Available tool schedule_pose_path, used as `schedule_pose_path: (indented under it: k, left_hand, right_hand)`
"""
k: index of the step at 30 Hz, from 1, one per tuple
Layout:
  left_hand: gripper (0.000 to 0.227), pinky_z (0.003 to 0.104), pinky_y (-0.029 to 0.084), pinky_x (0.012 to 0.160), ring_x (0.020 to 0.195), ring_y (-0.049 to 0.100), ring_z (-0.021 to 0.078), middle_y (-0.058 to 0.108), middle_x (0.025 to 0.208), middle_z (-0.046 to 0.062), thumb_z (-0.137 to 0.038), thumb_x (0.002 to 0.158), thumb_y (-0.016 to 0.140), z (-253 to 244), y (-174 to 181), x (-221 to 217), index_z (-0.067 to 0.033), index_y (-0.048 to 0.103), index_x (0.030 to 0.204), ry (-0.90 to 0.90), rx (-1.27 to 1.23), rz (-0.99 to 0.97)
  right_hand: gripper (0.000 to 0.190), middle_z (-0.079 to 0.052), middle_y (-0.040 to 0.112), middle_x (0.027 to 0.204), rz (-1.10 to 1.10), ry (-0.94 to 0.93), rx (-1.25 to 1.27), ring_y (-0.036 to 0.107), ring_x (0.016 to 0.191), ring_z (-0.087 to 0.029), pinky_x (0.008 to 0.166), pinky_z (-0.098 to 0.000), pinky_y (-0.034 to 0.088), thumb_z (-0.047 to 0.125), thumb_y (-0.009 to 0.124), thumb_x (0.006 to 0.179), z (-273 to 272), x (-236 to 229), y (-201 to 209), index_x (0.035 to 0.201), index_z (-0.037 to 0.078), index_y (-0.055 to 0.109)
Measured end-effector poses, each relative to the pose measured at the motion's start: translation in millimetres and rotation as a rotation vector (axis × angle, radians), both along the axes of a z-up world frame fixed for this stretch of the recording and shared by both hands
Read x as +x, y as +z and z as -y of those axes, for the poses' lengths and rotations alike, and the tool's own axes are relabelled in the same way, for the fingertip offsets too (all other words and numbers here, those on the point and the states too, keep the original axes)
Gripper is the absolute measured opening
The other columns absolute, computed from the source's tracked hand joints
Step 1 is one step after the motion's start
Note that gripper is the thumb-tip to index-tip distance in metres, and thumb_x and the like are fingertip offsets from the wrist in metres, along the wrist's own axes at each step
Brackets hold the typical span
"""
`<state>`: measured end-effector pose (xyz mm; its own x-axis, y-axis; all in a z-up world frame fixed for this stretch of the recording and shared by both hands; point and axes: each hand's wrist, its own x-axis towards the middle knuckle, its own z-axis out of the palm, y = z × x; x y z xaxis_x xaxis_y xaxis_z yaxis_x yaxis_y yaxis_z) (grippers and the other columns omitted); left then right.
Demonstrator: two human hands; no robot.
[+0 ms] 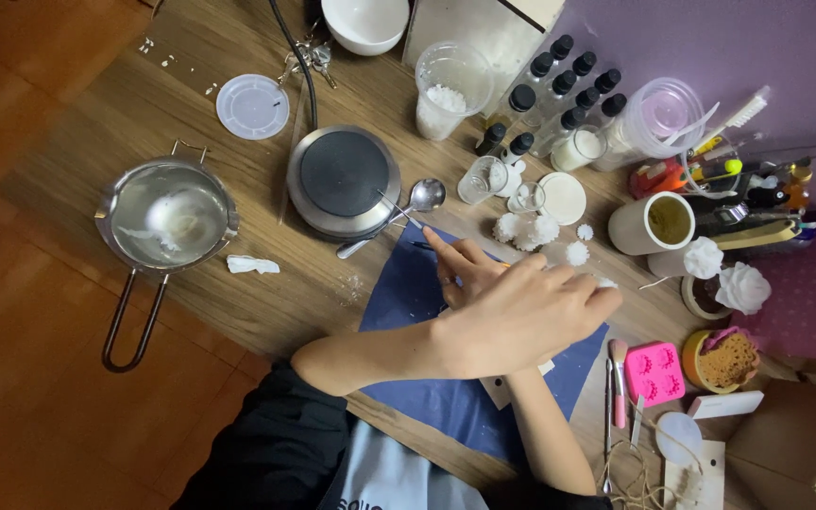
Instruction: Cleaning small decorative wax items and the work surface using a thin metal tool and hands.
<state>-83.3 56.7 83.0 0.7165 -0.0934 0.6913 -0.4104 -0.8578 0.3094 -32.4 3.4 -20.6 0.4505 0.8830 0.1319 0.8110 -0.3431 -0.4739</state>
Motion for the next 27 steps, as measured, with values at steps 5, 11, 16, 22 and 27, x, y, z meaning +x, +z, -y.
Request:
schedule_pose_path:
  k: [5, 11, 16, 22, 27]
  left_hand:
    - [0.023, 0.028, 0.037, 0.051, 0.051, 0.054, 0.0158, 0.056, 0.061, 0.004, -0.002, 0.068, 0.072, -1, 0, -2, -0.0069, 0.057, 0.084, 0.087, 0.064, 0.029]
    - [0.024, 0.029, 0.038, 0.053, 0.054, 0.056, 0.0178, 0.056, 0.063, 0.006, -0.009, 0.07, 0.073, 2, -7, 1, -0.0065, 0.056, 0.086, 0.061, 0.055, -0.014]
    - [0.029, 0.031, 0.041, 0.055, 0.058, 0.06, 0.0207, 0.058, 0.066, 0.005, -0.012, 0.065, 0.077, -7, 8, -7, -0.0064, 0.057, 0.086, 0.045, 0.069, -0.048]
    - [0.031, 0.039, 0.041, 0.067, 0.071, 0.061, 0.0295, 0.06, 0.076, 0.012, -0.021, 0.07, 0.069, -18, 26, -11, -0.0049, 0.055, 0.093, -0.23, -0.074, -0.119]
    - [0.041, 0.031, 0.052, 0.104, 0.112, 0.062, 0.0154, 0.061, 0.118, 0.0, -0.047, 0.091, 0.059, 18, -4, -5, -0.0159, 0.052, 0.117, -1.613, -0.783, -0.5]
  right_hand:
    - [0.064, 0.006, 0.055, 0.092, -0.004, 0.067, -0.095, 0.061, 0.069, -0.02, 0.069, -0.0352, 0.049, 0.018, 0.052, 0.083, 1, 0, 5, 0.143, 0.036, 0.04]
    - [0.066, 0.011, 0.048, 0.092, -0.027, 0.113, -0.15, 0.057, 0.067, -0.012, 0.067, -0.0306, 0.047, 0.024, 0.048, 0.083, 6, 7, -2, 0.144, 0.045, 0.03]
    - [0.067, 0.011, 0.047, 0.094, 0.038, 0.125, -0.205, 0.055, 0.064, -0.013, 0.07, -0.0297, 0.047, 0.027, 0.048, 0.083, 5, 8, -1, 0.145, 0.045, 0.026]
    - [0.067, 0.007, 0.047, 0.09, 0.075, 0.118, -0.161, 0.056, 0.061, -0.016, 0.066, -0.0298, 0.048, 0.021, 0.05, 0.082, 3, 6, 5, 0.144, 0.036, 0.029]
    - [0.067, 0.0, 0.046, 0.081, -0.165, 0.105, 0.116, 0.048, 0.063, -0.015, 0.059, -0.0284, 0.04, -0.006, 0.05, 0.079, 1, -4, -3, 0.141, 0.02, 0.042]
